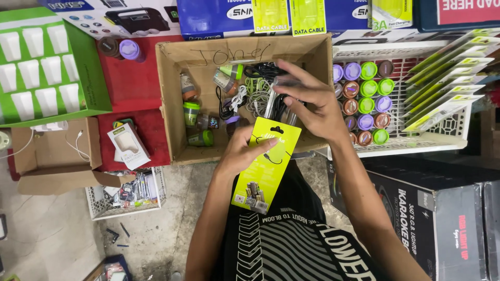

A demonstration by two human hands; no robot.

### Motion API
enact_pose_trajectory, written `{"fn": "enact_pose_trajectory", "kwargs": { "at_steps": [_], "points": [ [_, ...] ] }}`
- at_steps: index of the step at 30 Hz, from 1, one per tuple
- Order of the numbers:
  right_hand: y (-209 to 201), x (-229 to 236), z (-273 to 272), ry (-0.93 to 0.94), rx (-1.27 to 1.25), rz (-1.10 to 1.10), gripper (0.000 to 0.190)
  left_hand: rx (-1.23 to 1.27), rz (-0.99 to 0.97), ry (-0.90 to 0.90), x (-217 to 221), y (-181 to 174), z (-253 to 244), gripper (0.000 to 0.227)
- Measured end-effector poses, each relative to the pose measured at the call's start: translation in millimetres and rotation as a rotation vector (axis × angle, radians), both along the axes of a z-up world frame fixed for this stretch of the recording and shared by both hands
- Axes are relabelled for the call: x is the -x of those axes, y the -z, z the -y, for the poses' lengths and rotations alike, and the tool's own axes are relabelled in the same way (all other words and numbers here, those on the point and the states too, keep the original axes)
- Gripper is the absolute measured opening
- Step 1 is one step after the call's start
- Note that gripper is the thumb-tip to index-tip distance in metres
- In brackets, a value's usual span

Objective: Organizing various USB cables and small retail items within cardboard boxes in a storage area.

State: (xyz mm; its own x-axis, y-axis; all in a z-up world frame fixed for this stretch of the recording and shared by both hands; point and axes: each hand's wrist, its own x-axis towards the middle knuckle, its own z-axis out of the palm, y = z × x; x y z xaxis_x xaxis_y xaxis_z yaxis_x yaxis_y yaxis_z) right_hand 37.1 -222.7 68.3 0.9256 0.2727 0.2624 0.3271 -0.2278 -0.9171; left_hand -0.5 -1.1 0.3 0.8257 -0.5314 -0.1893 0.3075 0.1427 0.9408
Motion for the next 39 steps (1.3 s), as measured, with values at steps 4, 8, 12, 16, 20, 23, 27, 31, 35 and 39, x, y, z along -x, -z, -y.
{"fn": "enact_pose_trajectory", "kwargs": {
  "at_steps": [4, 8, 12, 16, 20, 23, 27, 31, 35, 39],
  "points": [
    [-10.4, 5.3, -8.0, 0.087, -0.095, -0.086, 0.039, -0.006, 0.028, 0.024, -2.1, -1.9, 2.4, 0.025],
    [-2.9, 8.0, -10.1, 0.135, -0.024, 0.007, 0.032, -0.032, 0.038, 0.006, -2.3, -7.6, 1.6, 0.025],
    [-6.9, 10.3, -11.3, 0.162, 0.108, 0.086, 0.032, -0.019, 0.003, -0.007, -1.6, -11.7, 3.8, 0.025],
    [2.2, 10.6, -11.6, 0.183, -0.032, -0.019, 0.042, -0.033, 0.049, -0.038, 7.1, 14.5, 8.5, 0.025],
    [12.7, 10.0, -4.0, 0.221, -0.185, -0.262, 0.052, 0.004, 0.024, -0.092, 2.7, -1.8, 12.5, 0.028],
    [15.5, 10.6, -2.6, 0.199, -0.228, -0.346, 0.048, -0.089, 0.128, -0.090, -0.2, -6.7, 12.6, 0.031],
    [12.5, 12.0, -1.8, 0.096, -0.330, -0.385, 0.041, -0.268, 0.194, -0.065, -3.4, -12.6, 12.8, 0.038],
    [9.8, 15.2, -1.0, 0.043, -0.328, -0.383, 0.040, -0.334, 0.333, -0.079, -5.8, -9.3, 12.7, 0.047],
    [19.0, 15.9, -2.0, 0.130, -0.318, -0.365, 0.046, -0.665, 0.309, -0.178, -10.0, -33.1, 21.0, 0.060],
    [41.5, 16.2, 0.1, 0.368, -0.356, -0.374, 0.055, -0.870, 0.807, -0.486, -1.7, -16.5, 28.1, 0.068]
  ]
}}
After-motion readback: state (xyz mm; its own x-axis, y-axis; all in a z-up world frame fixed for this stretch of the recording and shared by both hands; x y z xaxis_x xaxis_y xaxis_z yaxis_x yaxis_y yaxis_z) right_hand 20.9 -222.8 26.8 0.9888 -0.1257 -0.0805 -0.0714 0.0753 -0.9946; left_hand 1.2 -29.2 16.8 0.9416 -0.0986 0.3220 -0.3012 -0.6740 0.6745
